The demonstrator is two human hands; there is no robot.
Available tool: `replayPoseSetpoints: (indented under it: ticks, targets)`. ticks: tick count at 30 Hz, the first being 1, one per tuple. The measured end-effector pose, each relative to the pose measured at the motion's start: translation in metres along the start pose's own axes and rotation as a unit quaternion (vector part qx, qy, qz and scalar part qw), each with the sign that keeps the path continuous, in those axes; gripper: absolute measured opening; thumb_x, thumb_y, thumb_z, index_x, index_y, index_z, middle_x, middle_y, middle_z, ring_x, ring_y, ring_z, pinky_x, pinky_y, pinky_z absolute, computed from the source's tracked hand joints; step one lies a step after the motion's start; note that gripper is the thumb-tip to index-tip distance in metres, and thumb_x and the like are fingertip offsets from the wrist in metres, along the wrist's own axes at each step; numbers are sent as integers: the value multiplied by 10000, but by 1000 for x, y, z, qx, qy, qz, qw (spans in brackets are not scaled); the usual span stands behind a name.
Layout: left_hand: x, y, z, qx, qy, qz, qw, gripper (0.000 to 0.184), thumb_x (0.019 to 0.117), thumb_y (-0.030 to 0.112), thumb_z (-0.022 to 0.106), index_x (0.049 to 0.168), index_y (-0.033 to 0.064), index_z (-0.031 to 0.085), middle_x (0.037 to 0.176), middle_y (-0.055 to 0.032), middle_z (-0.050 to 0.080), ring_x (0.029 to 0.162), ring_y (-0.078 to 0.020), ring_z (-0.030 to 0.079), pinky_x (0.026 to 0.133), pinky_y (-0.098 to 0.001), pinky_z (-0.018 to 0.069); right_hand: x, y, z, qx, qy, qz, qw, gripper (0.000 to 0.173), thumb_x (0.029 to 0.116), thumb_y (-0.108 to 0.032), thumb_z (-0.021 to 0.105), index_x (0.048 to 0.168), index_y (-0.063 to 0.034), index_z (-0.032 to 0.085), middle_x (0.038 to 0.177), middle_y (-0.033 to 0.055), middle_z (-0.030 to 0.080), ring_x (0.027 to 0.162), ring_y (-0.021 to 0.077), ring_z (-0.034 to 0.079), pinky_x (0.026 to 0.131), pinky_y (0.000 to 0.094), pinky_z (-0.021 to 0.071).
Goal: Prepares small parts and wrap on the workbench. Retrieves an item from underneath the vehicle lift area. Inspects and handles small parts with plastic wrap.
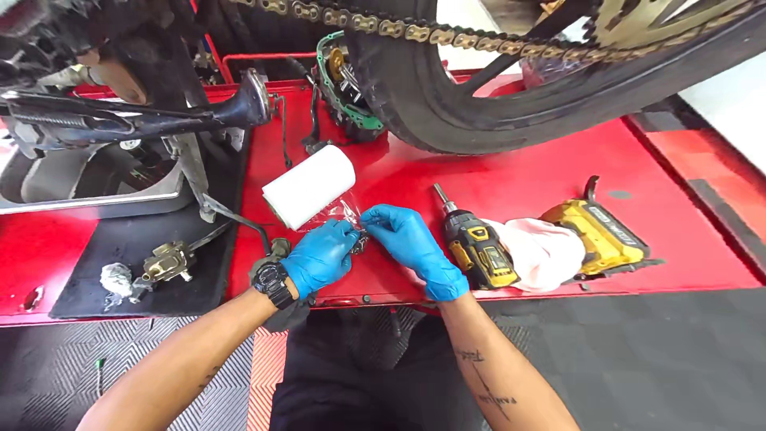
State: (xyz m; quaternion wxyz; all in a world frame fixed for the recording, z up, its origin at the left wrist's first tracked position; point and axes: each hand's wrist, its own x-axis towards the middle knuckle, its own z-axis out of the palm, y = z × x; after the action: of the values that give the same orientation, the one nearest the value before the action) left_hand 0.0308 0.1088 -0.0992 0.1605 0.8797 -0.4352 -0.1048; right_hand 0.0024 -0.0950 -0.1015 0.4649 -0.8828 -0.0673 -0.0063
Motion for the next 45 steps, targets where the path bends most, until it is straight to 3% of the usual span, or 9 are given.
replayPoseSetpoints:
  ticks: [4,7,12,18,24,28,32,37,45]
  targets:
    - [2,3,-4,-2,-5,-18,1000,406,924,170,613,1276,-31,631,1308,-225,623,1262,-397,575,1022,-534,487,-22,7,10,-92,-33,-118,988,461,913,-216,744,1342,-66,664,1330,124,676,1241,220,638,1090,389,492]
    - [0,4,-7,-40,22,-45,998,398,930,129,595,1290,-36,627,1261,-229,659,1208,-382,626,1021,-538,489,-22,8,25,-195,6,-162,967,489,917,-227,724,1353,-25,639,1275,185,690,1193,346,655,1031,467,519]
    - [-24,-6,-14,-84,61,-116,988,544,968,168,617,1470,8,483,1354,-204,626,1177,-343,658,1025,-520,510,-7,13,17,-225,-45,-217,949,286,997,-189,556,1181,-62,734,1225,151,716,1158,346,667,983,481,535]
    - [-46,-9,-12,-76,92,-99,988,717,876,382,786,1451,44,524,1363,-201,608,1152,-362,647,975,-536,525,30,1,-11,-153,-209,-185,948,281,997,-250,584,1060,-41,761,1051,141,722,1020,267,681,930,474,525]
    - [-26,-4,-7,-58,84,-102,989,387,979,99,601,1360,48,631,1230,-218,684,1126,-381,677,978,-551,526,73,-18,-14,-158,-350,-83,919,304,1051,-273,548,925,-40,698,793,56,609,738,140,567,711,378,461]
    - [-18,-5,-16,-66,51,-143,986,344,989,72,560,1309,72,684,1212,-205,695,1147,-369,665,1012,-546,498,76,-27,-5,-181,-287,-33,940,302,1014,-315,646,986,-16,681,850,107,627,799,219,601,761,448,488]
    - [-12,-12,-21,-51,18,-150,987,301,988,58,555,1237,63,724,1186,-193,694,1146,-350,657,1015,-528,499,60,-10,1,-140,-157,-135,968,198,947,-225,722,1020,-41,726,950,102,717,874,217,684,832,435,551]
    - [-1,-12,-33,-52,-25,-207,977,231,959,102,642,1162,67,747,1158,-156,722,1146,-331,663,1016,-545,497,47,2,-1,-158,-217,-182,946,432,880,-206,785,1286,-83,704,1271,132,683,1171,265,650,1028,464,504]
    - [-19,-16,-25,39,89,-179,979,246,993,135,623,1199,17,685,1111,-212,689,1003,-400,697,842,-586,559,67,-25,-1,-199,-305,-109,925,214,952,-245,705,1047,-59,754,937,105,720,885,225,676,838,455,531]
